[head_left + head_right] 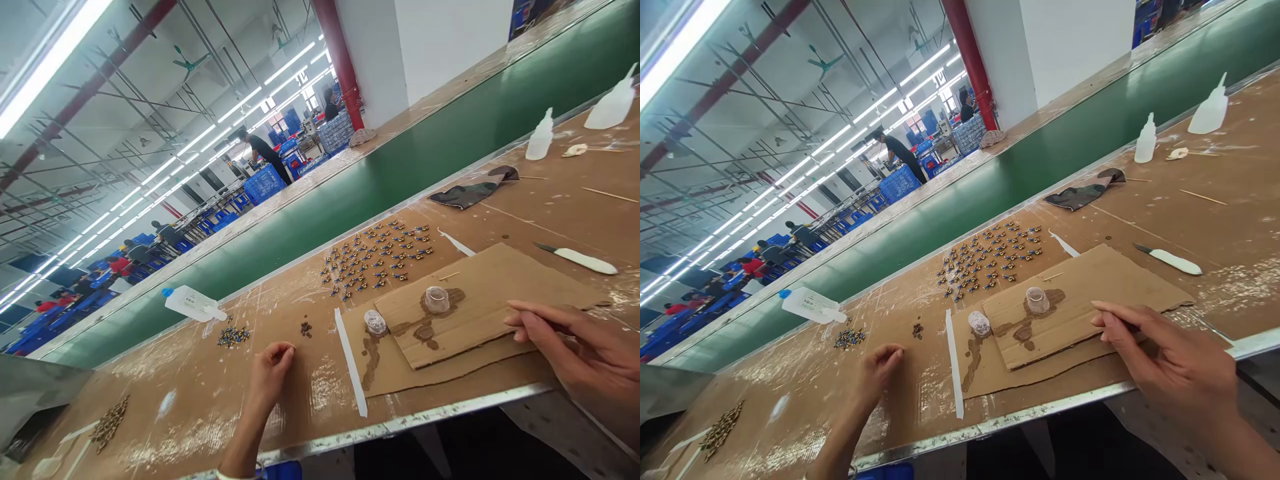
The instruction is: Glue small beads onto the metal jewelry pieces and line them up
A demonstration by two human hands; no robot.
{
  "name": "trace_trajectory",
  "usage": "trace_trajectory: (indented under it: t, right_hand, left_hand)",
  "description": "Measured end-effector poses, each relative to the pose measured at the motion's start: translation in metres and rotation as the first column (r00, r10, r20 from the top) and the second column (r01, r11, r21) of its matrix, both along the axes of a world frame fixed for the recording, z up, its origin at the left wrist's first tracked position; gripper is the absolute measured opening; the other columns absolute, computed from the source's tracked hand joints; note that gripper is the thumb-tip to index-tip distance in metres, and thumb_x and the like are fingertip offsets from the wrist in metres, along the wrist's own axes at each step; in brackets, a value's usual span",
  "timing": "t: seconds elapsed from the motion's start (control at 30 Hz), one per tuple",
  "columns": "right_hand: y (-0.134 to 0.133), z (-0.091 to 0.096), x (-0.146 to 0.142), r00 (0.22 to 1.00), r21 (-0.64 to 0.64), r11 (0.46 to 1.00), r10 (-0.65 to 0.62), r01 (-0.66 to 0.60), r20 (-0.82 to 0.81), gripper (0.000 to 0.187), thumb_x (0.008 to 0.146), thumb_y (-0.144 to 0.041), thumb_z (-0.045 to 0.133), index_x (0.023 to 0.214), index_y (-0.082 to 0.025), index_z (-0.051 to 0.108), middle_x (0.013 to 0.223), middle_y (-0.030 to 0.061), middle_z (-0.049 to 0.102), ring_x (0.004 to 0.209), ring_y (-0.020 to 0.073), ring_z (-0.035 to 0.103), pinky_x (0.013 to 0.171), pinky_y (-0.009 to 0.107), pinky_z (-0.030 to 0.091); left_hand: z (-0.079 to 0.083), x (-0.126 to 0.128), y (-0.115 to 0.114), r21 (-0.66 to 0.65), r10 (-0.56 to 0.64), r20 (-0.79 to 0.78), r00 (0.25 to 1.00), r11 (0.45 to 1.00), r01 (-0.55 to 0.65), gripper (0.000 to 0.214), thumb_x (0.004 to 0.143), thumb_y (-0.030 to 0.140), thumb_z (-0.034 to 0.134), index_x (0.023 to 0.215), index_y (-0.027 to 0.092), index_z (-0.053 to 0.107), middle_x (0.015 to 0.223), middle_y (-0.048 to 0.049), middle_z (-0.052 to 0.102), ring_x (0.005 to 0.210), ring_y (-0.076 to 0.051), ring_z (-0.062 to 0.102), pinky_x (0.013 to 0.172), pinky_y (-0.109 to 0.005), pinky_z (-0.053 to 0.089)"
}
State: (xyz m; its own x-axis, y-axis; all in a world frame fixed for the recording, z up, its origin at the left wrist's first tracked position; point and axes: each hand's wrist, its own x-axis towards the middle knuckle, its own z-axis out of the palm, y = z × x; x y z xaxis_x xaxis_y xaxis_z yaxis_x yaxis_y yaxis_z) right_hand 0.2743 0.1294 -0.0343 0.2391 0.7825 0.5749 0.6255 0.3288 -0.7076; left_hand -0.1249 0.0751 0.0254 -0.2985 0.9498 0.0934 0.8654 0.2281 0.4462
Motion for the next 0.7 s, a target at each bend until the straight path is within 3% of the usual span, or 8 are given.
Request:
trace_trajectory:
  t: [0.1, 0.23, 0.4, 0.7]
  right_hand:
    - [-0.001, 0.004, 0.0, 0.998, 0.019, 0.998, 0.063, -0.063, -0.004, 0.025, 0.086, -0.044, 0.049, 0.094, -0.026, 0.065, 0.073, -0.0044, 0.069, 0.06, 0.0101, 0.066, 0.048, 0.019, 0.049]
    - [-0.002, 0.002, 0.0, 0.996, 0.038, 0.996, 0.08, -0.079, -0.029, 0.02, 0.087, -0.037, 0.052, 0.096, -0.025, 0.065, 0.075, -0.0036, 0.068, 0.059, 0.0087, 0.064, 0.052, 0.018, 0.05]
    - [-0.002, 0.0, -0.002, 0.998, 0.06, 0.996, 0.063, -0.062, -0.025, 0.018, 0.086, -0.034, 0.055, 0.096, -0.024, 0.066, 0.075, -0.0038, 0.068, 0.061, 0.0088, 0.064, 0.054, 0.018, 0.049]
    - [-0.004, 0.002, -0.003, 1.0, 0.038, 0.999, 0.026, -0.026, -0.007, 0.018, 0.086, -0.034, 0.054, 0.096, -0.026, 0.066, 0.072, -0.0044, 0.067, 0.063, 0.0098, 0.064, 0.058, 0.021, 0.048]
  left_hand:
    - [0.005, 0.029, -0.011, -0.043, -0.087, 0.103, 0.991, 0.995, 0.092, 0.029, 0.075, 0.043, 0.053, 0.067, 0.021, 0.069, 0.07, -0.0031, 0.066, 0.069, -0.018, 0.06, 0.065, -0.028, 0.046]
    - [0.0, 0.049, -0.02, -0.043, -0.102, 0.138, 0.985, 0.993, 0.109, 0.028, 0.077, 0.043, 0.053, 0.067, 0.023, 0.07, 0.071, -0.0028, 0.062, 0.072, -0.019, 0.059, 0.068, -0.03, 0.045]
    - [-0.012, 0.044, -0.019, 0.009, -0.084, 0.136, 0.987, 0.996, 0.083, 0.026, 0.077, 0.043, 0.053, 0.071, 0.025, 0.072, 0.075, -0.0039, 0.063, 0.078, -0.021, 0.059, 0.074, -0.034, 0.045]
    - [-0.016, 0.041, -0.034, 0.08, -0.084, 0.114, 0.99, 0.994, 0.075, 0.028, 0.081, 0.044, 0.053, 0.083, 0.026, 0.074, 0.08, -0.0038, 0.065, 0.08, -0.019, 0.061, 0.073, -0.031, 0.047]
